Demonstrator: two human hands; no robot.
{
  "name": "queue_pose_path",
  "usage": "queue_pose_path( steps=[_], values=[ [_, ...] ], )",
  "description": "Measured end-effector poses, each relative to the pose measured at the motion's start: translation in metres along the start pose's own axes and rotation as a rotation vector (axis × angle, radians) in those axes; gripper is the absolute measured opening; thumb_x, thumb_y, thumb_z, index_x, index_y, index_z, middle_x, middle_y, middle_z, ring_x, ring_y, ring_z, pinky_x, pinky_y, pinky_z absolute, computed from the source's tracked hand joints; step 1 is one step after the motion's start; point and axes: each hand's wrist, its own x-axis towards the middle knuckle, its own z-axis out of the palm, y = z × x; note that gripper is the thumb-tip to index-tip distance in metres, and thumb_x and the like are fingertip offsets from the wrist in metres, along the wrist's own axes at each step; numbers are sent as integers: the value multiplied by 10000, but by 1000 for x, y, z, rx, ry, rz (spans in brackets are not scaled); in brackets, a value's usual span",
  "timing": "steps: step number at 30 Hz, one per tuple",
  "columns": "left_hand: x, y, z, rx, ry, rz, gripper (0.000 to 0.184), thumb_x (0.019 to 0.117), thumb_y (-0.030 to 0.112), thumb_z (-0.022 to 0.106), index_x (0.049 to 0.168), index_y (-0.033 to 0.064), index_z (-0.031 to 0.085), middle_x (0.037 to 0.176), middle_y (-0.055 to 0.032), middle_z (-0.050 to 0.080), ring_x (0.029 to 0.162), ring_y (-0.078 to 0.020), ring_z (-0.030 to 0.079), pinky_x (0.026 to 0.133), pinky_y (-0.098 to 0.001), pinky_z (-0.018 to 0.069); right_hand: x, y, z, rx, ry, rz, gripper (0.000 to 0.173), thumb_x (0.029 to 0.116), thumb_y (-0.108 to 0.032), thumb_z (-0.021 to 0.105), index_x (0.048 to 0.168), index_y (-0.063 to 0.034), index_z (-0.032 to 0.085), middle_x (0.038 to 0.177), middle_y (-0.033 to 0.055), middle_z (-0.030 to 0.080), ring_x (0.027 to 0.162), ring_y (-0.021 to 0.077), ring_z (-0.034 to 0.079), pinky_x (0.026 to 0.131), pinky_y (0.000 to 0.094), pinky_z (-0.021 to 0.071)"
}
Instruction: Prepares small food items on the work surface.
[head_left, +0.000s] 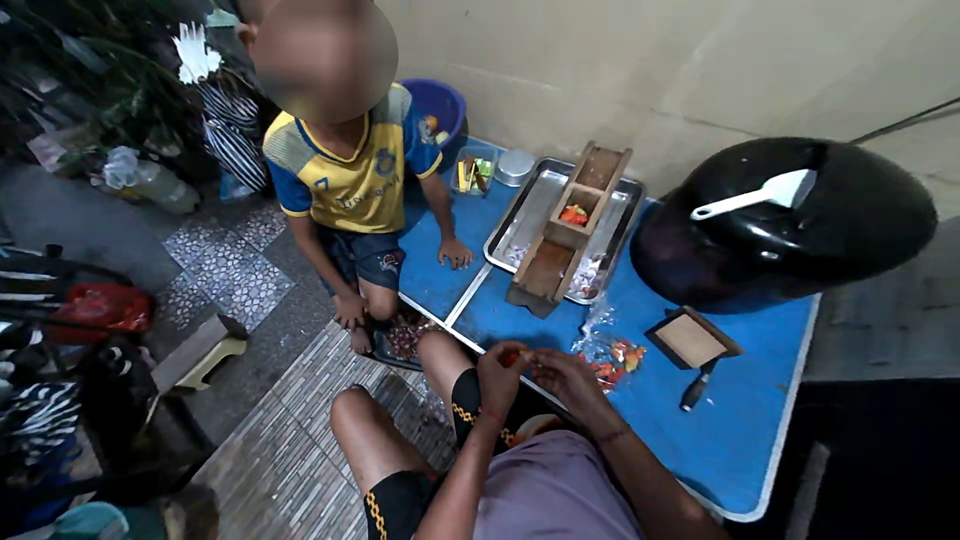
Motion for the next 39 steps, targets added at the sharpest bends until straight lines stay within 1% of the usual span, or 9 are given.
queue_pose_path(
  steps=[9, 13, 17, 21, 25, 29, 33, 36, 39],
  values=[
    [-4, 0, 11, 205, -58, 190, 149, 895, 33, 733, 1021, -46, 721, 982, -144, 724, 848, -153, 706, 801, -310, 598, 1, -5, -9, -399, 106, -119, 171, 1010, -48, 564, 1041, 81, 673, 801, 67, 677, 651, 96, 646, 655, 279, 583],
    [3, -3, 16, -72, -122, 21, 134, 919, -16, 688, 1043, -64, 688, 940, -88, 723, 845, -98, 692, 804, -270, 590, 1, -3, -11, -156, 67, -82, 206, 1012, -69, 481, 958, 7, 666, 751, -12, 661, 617, 47, 612, 587, 216, 542],
    [18, 9, 24, -261, -109, -103, 130, 957, -20, 600, 1073, -65, 637, 928, -80, 705, 841, -128, 692, 813, -302, 595, 10, 3, -20, 53, 71, -32, 230, 1026, -76, 452, 962, -6, 662, 790, 9, 675, 662, 80, 630, 630, 240, 562],
    [65, 53, 37, -214, -135, -21, 163, 974, 2, 591, 1125, -50, 624, 991, -106, 688, 895, -161, 673, 873, -357, 573, 9, 6, -34, 29, 70, 0, 186, 1014, -18, 453, 1077, 34, 621, 867, 46, 676, 726, 123, 675, 705, 282, 607],
    [129, 120, 74, -31, -180, 47, 229, 1009, 53, 550, 1215, -35, 600, 1085, -137, 638, 880, -154, 633, 825, -352, 554, 0, 6, -44, 28, 18, -58, 188, 936, -10, 447, 994, 2, 626, 850, 31, 680, 722, 120, 672, 686, 282, 601],
    [204, 134, 114, 131, -153, 201, 219, 1006, 56, 582, 1187, -39, 659, 1194, -193, 660, 1101, -254, 637, 979, -432, 511, -8, 9, -46, 2, -8, -99, 196, 931, -19, 450, 992, 7, 635, 875, 50, 692, 742, 140, 680, 693, 302, 603],
    [229, 136, 123, 281, -268, 193, 362, 1080, 169, 497, 1377, -15, 590, 1379, -209, 607, 1291, -290, 576, 1107, -471, 435, -8, 19, -30, -48, -149, -126, 229, 987, -40, 456, 1060, 52, 652, 963, 77, 718, 827, 160, 715, 776, 348, 627],
    [216, 138, 104, 223, -247, 244, 360, 1079, 161, 492, 1386, -3, 581, 1385, -187, 601, 1260, -247, 589, 1070, -426, 470, 1, 31, 1, -157, -313, -89, 267, 1004, -56, 450, 1120, 79, 650, 1047, 128, 714, 891, 189, 721, 820, 382, 627],
    [186, 136, 70, 124, -221, 298, 349, 1068, 132, 487, 1366, -27, 576, 1372, -177, 600, 1235, -222, 601, 1041, -401, 511, 11, 43, 45, -490, -454, -124, 263, 1018, -145, 533, 1146, 6, 707, 1062, 135, 724, 951, 212, 709, 903, 426, 583]
  ],
)
